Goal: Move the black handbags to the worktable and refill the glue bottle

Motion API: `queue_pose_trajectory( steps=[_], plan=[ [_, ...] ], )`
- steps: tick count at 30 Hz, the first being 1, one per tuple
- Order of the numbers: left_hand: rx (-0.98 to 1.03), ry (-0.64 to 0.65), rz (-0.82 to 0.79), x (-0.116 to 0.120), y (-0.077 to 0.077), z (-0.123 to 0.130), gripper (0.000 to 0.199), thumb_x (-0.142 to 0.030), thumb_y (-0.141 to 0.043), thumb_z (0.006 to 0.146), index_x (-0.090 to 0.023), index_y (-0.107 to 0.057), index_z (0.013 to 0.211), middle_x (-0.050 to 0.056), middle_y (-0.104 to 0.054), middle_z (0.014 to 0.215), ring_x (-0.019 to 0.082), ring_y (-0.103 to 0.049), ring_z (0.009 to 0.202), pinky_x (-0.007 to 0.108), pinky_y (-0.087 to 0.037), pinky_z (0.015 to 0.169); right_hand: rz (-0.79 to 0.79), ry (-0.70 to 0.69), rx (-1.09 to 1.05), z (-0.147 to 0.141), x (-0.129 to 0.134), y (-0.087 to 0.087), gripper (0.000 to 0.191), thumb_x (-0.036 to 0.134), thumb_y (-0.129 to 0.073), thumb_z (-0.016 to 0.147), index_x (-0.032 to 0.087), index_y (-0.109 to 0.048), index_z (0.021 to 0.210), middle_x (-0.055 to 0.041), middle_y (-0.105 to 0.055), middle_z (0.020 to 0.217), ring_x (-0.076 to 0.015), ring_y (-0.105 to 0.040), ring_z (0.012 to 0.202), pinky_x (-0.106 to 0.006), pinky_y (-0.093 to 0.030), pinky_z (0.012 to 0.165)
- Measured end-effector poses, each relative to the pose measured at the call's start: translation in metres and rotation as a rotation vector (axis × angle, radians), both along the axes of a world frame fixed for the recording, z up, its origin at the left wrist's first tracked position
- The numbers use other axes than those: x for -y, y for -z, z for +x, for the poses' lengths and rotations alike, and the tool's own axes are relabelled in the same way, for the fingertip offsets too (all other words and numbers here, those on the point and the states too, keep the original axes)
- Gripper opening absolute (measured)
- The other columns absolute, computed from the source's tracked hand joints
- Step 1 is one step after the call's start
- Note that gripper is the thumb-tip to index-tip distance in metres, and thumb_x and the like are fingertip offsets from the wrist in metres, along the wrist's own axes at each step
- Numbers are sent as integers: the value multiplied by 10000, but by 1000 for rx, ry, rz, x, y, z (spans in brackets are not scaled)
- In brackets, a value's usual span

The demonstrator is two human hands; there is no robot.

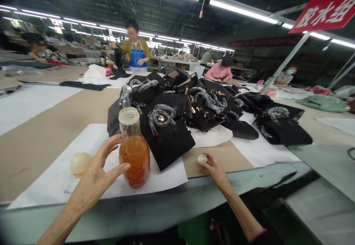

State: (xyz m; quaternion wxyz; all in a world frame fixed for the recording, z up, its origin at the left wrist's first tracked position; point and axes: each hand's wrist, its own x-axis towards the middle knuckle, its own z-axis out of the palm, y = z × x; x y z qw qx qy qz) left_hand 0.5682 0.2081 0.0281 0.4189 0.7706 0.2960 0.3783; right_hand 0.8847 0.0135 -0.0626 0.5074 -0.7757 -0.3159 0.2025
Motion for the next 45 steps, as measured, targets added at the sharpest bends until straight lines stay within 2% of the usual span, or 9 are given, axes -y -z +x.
queue_pose_trajectory(
  steps=[9, 12, 17, 19, 22, 27, 32, 37, 45],
  plan=[
    [-58, -306, -71, -1, 44, -81, 468, -463, -610, 728, -264, -505, 1138, 37, -487, 1282, 277, -466, 1169, 453, -368, 1025, -208, 48, 310, 14, 14, 17, 533, 481, -631, 588, 191, -585, 1032, -109, -558, 1179, -332, -459, 1130, -470, -289, 1013],
    [-78, -466, -102, 0, 60, -118, 439, -483, -591, 737, -253, -526, 1105, 38, -539, 1219, 271, -493, 1138, 461, -356, 1027, -216, 109, 424, -1, 24, -3, 648, 584, -567, 615, 149, -553, 1095, -165, -517, 1222, -404, -396, 1172, -583, -223, 1007],
    [-161, -708, -121, -16, 86, -153, 494, -514, -581, 730, -210, -518, 1114, 74, -560, 1171, 286, -508, 1109, 464, -350, 1012, -127, -57, 666, -57, -2, -68, 440, 594, -504, 748, 316, -584, 1079, -29, -612, 1111, -335, -558, 1018, -450, -539, 709],
    [-185, -749, -110, -26, 94, -154, 561, -507, -586, 722, -187, -473, 1169, 97, -524, 1214, 297, -486, 1137, 457, -357, 1001, -44, -245, 610, -90, -34, -97, 540, 568, -562, 729, 340, -498, 1214, -34, -586, 1160, -320, -559, 1023, -399, -562, 655],
    [-184, -705, -154, -38, 100, -143, 698, -451, -619, 695, -127, -371, 1262, 154, -433, 1313, 308, -429, 1202, 446, -358, 1002, 165, -387, 370, -129, -94, -124, 670, 545, -647, 660, 308, -439, 1251, -67, -511, 1263, -322, -504, 1103, -458, -473, 882],
    [-158, -537, -248, -66, 98, -114, 957, -325, -757, 561, -80, -259, 1341, 202, -269, 1421, 306, -260, 1314, 418, -218, 1090, 133, -570, 93, -144, -165, -131, 495, 478, -717, 608, 331, -585, 1062, -41, -613, 1114, -327, -554, 1026, -417, -494, 849],
    [-150, -486, -280, -87, 99, -84, 1036, -331, -813, 484, -100, -281, 1342, 193, -312, 1399, 329, -289, 1289, 405, -230, 1080, 152, -552, 151, -149, -177, -145, 422, 476, -750, 547, 256, -654, 894, -59, -647, 1021, -331, -585, 951, -377, -537, 752],
    [-206, -543, -239, -91, 104, -71, 819, -300, -775, 551, -126, -389, 1252, 148, -512, 1184, 299, -479, 1087, 383, -375, 930, 189, -447, 116, -180, -177, -161, 339, 458, -746, 562, 233, -649, 796, -44, -666, 924, -301, -578, 951, -356, -510, 770],
    [37, -500, -315, -82, 81, -100, 631, -288, -790, 513, -157, -493, 1055, 11, -547, 839, 192, -523, 795, 293, -429, 695, 145, -420, 225, -216, -185, -178, 304, 484, -734, 541, 241, -662, 709, -14, -653, 797, -283, -588, 824, -389, -441, 803]
  ],
)
